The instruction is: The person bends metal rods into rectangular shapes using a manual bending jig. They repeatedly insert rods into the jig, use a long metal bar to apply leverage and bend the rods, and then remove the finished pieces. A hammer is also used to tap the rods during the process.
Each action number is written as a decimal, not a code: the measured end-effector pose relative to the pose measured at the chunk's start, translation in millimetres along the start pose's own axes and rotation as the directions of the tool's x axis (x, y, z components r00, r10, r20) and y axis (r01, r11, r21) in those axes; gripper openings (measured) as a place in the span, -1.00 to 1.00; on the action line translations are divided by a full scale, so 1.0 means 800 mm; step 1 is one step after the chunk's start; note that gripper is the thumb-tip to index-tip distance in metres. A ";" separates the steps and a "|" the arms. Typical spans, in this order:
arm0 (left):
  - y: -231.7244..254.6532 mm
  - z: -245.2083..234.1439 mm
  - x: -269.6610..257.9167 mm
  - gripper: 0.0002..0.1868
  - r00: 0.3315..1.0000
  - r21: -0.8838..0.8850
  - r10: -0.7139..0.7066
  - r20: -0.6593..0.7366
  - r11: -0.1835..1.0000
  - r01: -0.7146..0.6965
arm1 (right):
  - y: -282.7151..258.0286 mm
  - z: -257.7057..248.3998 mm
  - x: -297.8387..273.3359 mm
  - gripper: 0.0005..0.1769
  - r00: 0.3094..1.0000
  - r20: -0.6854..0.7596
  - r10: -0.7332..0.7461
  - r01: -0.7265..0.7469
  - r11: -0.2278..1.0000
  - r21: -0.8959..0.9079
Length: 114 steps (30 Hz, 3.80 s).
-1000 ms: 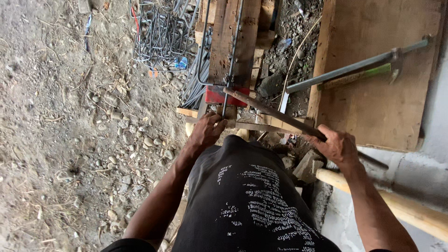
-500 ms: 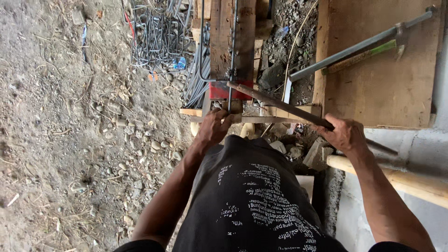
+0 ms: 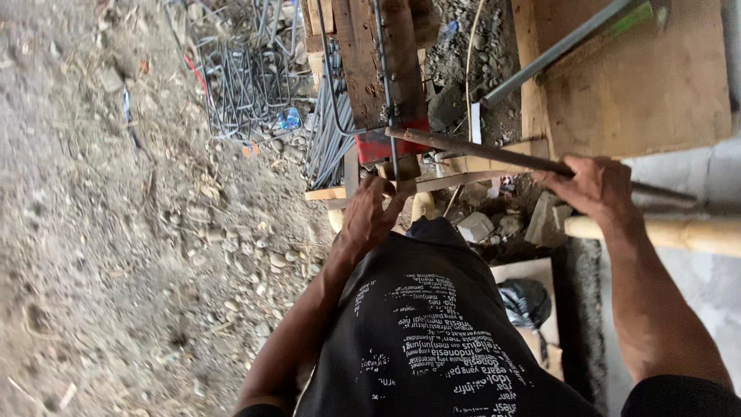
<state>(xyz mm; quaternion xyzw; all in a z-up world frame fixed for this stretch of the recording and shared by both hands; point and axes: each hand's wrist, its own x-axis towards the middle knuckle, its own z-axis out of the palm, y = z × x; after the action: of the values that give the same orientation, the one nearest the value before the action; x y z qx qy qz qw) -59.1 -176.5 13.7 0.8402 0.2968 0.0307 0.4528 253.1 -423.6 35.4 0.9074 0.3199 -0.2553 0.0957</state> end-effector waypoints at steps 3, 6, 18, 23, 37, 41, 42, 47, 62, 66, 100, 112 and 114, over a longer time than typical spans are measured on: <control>-0.025 -0.026 -0.002 -0.66 0.981 0.076 0.133 -0.142 0.989 -0.123 | -0.003 0.004 -0.002 -0.09 1.000 -0.012 0.029 -0.029 1.000 -0.008; -0.045 -0.067 0.015 -0.44 0.929 0.222 0.231 -0.288 0.960 -0.170 | -0.015 0.007 -0.001 -0.27 0.996 -0.009 0.086 -0.087 0.996 -0.033; -0.093 -0.089 0.062 -0.38 0.814 0.408 0.581 -0.004 0.744 -0.529 | 0.002 0.033 0.005 -0.28 0.991 -0.051 0.125 -0.129 0.989 -0.071; -0.074 -0.093 0.060 -0.38 0.854 0.391 0.520 -0.025 0.791 -0.470 | 0.013 0.068 0.002 -0.26 0.987 -0.124 0.103 -0.116 0.989 -0.097; -0.087 -0.129 0.054 0.14 0.843 0.282 0.509 0.177 0.794 -0.539 | -0.127 0.182 -0.167 -0.43 0.866 -0.353 0.353 -0.314 0.935 0.166; -0.082 -0.143 0.068 0.35 0.840 0.385 0.464 0.282 0.747 -0.542 | -0.228 0.210 -0.220 -0.62 0.768 -0.351 0.535 -0.436 0.839 0.325; -0.098 -0.146 0.067 0.35 0.824 0.372 0.484 0.296 0.736 -0.566 | -0.247 0.223 -0.230 -0.62 0.750 -0.352 0.559 -0.458 0.824 0.332; -0.131 -0.163 0.084 -0.41 0.613 0.378 0.731 0.299 0.499 -0.780 | -0.346 0.276 -0.267 -0.22 0.545 -0.725 0.422 -0.688 0.719 -0.098; -0.131 -0.220 0.125 -0.42 0.518 0.192 0.817 0.253 0.482 -0.855 | -0.439 0.216 -0.268 -0.05 0.514 0.005 0.858 -0.769 0.458 0.446; -0.135 -0.213 0.130 -0.54 0.497 0.117 0.837 0.228 0.483 -0.868 | -0.418 0.207 -0.265 -0.12 0.525 0.124 0.842 -0.802 0.442 0.402; -0.171 -0.220 0.183 -0.58 0.392 -0.066 0.850 0.352 0.440 -0.896 | -0.592 0.234 -0.275 -0.11 0.368 -0.180 0.912 -0.862 0.407 0.302; -0.184 -0.232 0.199 -0.61 0.287 -0.114 0.896 0.340 0.342 -0.933 | -0.640 0.181 -0.269 -0.23 0.259 -0.054 0.964 -0.851 0.254 0.460; -0.179 -0.238 0.192 -0.60 0.314 -0.079 0.871 0.379 0.368 -0.926 | -0.624 0.155 -0.269 -0.25 0.246 -0.004 0.969 -0.835 0.214 0.508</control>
<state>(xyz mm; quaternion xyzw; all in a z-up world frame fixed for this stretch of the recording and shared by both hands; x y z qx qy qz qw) -61.2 105.1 -19.6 0.8835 -0.3083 0.1012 0.3379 -254.3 -191.9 37.4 0.9420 -0.3304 -0.0559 -0.0154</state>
